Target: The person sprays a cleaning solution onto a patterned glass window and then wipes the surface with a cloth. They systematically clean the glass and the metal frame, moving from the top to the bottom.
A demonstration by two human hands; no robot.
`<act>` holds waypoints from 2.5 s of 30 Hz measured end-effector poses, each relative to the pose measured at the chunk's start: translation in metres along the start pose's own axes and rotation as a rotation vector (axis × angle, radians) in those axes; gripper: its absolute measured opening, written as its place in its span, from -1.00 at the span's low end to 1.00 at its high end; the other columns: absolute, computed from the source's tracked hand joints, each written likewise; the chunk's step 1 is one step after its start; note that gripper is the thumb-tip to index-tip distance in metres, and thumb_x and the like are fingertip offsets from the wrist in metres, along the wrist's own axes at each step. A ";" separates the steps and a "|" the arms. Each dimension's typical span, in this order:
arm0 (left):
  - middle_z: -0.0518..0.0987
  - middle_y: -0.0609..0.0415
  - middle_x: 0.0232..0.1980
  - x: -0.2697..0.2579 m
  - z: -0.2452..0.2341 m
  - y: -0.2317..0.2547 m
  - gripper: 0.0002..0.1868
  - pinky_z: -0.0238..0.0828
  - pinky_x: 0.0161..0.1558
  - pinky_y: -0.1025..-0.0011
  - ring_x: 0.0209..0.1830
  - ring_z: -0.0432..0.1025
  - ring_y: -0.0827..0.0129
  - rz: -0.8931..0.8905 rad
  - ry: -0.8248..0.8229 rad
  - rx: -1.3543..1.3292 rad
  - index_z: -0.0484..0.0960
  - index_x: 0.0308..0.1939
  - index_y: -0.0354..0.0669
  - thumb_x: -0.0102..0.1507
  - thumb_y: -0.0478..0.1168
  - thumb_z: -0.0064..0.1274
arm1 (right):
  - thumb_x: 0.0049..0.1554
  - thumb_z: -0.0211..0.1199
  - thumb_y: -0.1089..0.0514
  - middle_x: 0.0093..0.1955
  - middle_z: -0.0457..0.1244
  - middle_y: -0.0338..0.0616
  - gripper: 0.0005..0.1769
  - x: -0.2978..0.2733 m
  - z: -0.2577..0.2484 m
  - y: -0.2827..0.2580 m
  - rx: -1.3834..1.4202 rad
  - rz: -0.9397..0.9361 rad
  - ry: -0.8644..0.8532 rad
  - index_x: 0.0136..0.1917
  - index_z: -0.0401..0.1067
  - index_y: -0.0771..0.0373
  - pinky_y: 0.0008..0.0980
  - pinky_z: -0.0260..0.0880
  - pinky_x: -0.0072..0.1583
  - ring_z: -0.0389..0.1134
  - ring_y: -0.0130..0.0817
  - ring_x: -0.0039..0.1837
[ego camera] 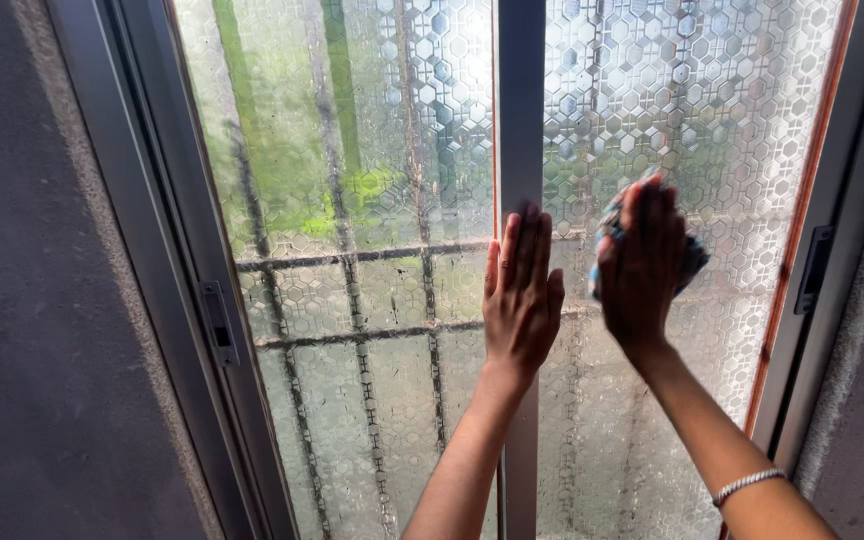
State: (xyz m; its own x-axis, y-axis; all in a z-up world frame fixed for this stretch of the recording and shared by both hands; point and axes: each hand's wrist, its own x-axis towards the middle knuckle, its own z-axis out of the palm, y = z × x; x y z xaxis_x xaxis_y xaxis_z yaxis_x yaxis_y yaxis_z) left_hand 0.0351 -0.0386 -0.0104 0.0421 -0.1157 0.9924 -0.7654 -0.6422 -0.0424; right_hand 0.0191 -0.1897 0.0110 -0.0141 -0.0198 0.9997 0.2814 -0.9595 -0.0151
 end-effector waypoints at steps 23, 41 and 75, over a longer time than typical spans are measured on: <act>0.11 0.09 0.69 -0.006 0.013 0.031 -0.28 -0.24 0.66 0.22 0.71 -0.03 0.29 0.136 0.012 0.195 0.12 0.63 -0.10 0.36 -0.34 -0.11 | 0.43 -0.17 -0.03 0.73 -0.14 0.04 -0.37 -0.004 -0.011 0.040 0.029 -0.274 -0.036 0.68 -0.06 0.21 -0.02 -0.21 0.68 -0.16 -0.06 0.74; 0.09 0.04 0.70 0.034 0.150 0.133 -0.27 -0.27 0.66 0.23 0.71 -0.04 0.30 0.224 -0.064 0.123 0.10 0.64 -0.14 0.39 -0.14 -0.08 | 0.38 -0.16 0.06 0.71 -0.11 0.10 -0.35 -0.002 -0.077 0.178 -0.276 -0.083 -0.004 0.67 0.01 0.26 0.12 -0.15 0.62 -0.13 0.10 0.72; 0.06 0.21 0.69 0.001 0.176 0.147 -0.20 -0.31 0.58 -0.12 0.69 -0.10 0.36 0.366 -0.058 0.514 0.11 0.62 0.05 0.37 0.22 -0.14 | 0.43 -0.11 0.13 0.72 -0.09 0.15 -0.39 0.102 -0.071 0.202 -0.190 -0.157 0.062 0.68 0.00 0.30 0.06 -0.06 0.64 -0.09 0.11 0.72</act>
State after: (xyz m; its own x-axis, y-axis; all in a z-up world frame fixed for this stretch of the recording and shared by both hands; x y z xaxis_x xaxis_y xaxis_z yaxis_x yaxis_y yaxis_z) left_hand 0.0358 -0.2665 -0.0358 -0.1185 -0.4285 0.8957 -0.3310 -0.8334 -0.4425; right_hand 0.0063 -0.4054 0.1085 -0.1035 0.1220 0.9871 0.0854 -0.9877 0.1311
